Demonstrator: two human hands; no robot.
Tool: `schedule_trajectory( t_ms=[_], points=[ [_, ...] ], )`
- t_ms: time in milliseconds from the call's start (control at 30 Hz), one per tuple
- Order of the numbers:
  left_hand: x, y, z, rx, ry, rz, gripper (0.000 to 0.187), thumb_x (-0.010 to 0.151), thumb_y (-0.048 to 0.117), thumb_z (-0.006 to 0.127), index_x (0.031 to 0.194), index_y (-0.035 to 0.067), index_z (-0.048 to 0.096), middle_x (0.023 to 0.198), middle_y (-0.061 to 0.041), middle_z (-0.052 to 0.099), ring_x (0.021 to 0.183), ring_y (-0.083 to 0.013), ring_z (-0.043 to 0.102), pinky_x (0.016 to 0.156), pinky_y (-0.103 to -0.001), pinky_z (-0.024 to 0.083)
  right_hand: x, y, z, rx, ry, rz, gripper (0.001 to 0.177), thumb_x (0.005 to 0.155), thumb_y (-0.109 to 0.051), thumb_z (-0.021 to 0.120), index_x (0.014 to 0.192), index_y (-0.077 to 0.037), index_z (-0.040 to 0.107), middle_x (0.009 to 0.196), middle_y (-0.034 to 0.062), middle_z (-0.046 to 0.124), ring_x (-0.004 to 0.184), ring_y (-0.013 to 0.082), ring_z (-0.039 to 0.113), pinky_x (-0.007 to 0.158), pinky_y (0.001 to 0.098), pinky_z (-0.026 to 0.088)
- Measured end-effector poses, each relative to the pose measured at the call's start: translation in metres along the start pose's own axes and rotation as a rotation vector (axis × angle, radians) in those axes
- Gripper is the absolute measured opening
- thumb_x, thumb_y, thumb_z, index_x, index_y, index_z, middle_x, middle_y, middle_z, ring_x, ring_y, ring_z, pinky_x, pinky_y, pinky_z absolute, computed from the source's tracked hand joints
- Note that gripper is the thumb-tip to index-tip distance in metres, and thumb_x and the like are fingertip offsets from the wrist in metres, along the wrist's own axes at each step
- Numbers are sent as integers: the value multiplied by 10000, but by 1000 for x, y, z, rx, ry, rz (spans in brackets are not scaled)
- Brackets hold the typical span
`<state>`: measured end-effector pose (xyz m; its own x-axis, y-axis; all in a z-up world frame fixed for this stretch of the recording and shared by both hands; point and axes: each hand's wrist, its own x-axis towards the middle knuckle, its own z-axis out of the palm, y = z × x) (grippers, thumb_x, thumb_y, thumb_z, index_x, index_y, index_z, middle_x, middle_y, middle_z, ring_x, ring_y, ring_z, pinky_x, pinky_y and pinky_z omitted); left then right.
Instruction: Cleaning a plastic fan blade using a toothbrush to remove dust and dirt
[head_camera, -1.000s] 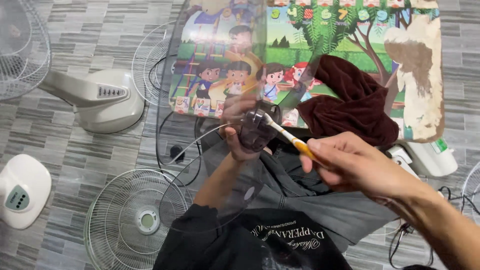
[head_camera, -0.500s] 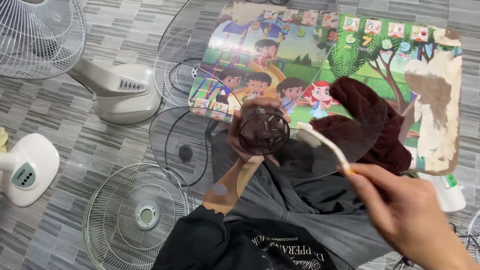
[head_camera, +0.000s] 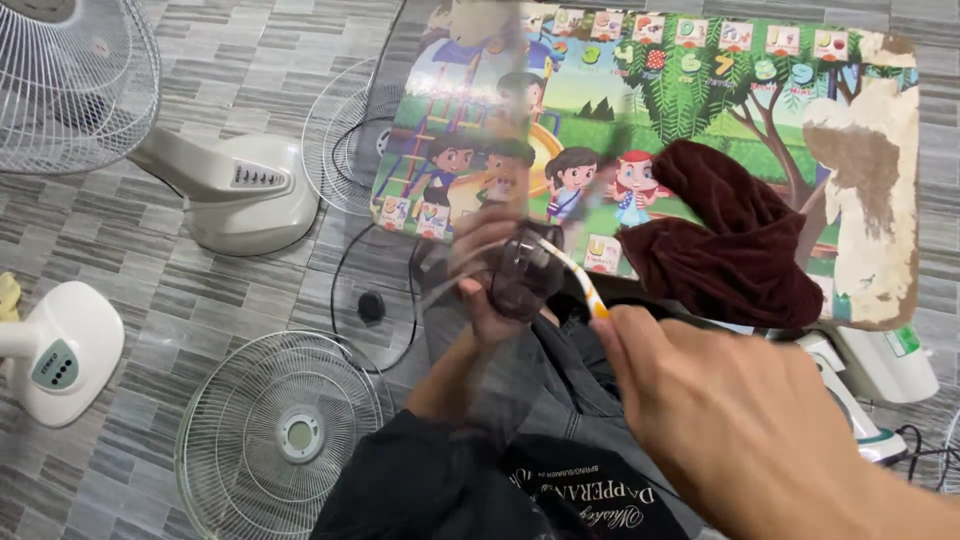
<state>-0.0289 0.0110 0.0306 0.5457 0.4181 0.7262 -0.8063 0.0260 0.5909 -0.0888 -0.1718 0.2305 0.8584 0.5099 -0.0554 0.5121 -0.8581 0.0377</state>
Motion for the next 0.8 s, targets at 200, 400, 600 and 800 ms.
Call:
schedule_trajectory(
  t_ms=[200, 400, 600, 800],
  points=[
    [-17, 129, -35, -877, 339, -1460, 419, 1064, 249, 523, 1402, 9, 590, 1284, -108, 675, 1148, -177, 632, 974, -278, 479, 33, 7, -54, 177, -450, 146, 325, 961, -503, 520, 840, -320, 759, 664, -62, 812, 582, 251, 754, 609, 358, 610],
    [24, -3, 1, 302, -18, 494, 153, 1007, 194, 628, 1087, 89, 550, 1158, -126, 626, 917, -278, 687, 852, -451, 634, 42, 63, -16, 958, -534, 204, 500, 980, -258, 683, 724, 50, 981, 427, 84, 490, 398, 170, 323, 381, 356, 227],
    [40, 14, -7, 395, -222, 514, 393, 1048, 458, 565, 1199, 97, 532, 1172, -82, 606, 1031, -270, 662, 981, -459, 599, 46, 79, 10, 1115, -467, 192, 561, 1028, -246, 594, 748, 117, 917, 453, 93, 490, 410, 167, 317, 385, 349, 208],
    [38, 7, -7, 341, -288, 430, 553, 1142, 502, 299, 1189, 69, 639, 1210, -129, 669, 1095, -334, 682, 986, -480, 614, 33, 36, -39, 345, -382, 200, 342, 941, -306, 603, 700, -112, 748, 452, 35, 702, 379, 191, 489, 480, 322, 447]
  ],
)
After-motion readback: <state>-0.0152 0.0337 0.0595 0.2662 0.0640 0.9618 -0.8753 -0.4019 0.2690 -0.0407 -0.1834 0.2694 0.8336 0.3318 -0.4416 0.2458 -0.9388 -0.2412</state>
